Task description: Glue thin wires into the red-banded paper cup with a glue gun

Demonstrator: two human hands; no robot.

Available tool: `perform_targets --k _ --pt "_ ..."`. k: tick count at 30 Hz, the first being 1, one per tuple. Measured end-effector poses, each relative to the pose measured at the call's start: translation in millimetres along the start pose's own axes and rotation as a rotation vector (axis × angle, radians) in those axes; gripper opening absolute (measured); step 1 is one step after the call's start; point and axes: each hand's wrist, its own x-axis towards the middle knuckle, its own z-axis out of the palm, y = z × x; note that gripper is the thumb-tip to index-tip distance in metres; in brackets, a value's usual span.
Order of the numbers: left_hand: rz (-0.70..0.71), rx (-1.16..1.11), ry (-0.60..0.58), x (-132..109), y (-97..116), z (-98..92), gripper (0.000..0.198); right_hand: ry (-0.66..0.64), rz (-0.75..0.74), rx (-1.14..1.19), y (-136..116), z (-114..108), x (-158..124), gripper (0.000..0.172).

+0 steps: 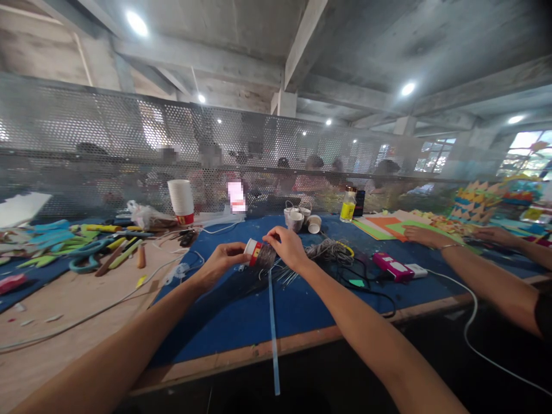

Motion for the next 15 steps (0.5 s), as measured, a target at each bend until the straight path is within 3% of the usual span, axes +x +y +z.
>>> perform_targets --k 15 --pt "-0.003 -0.005 0.005 -1.4 0.7 1.1 0.019 -0.004 0.007 -0.025 -3.3 -1.6 -0.8 0.019"
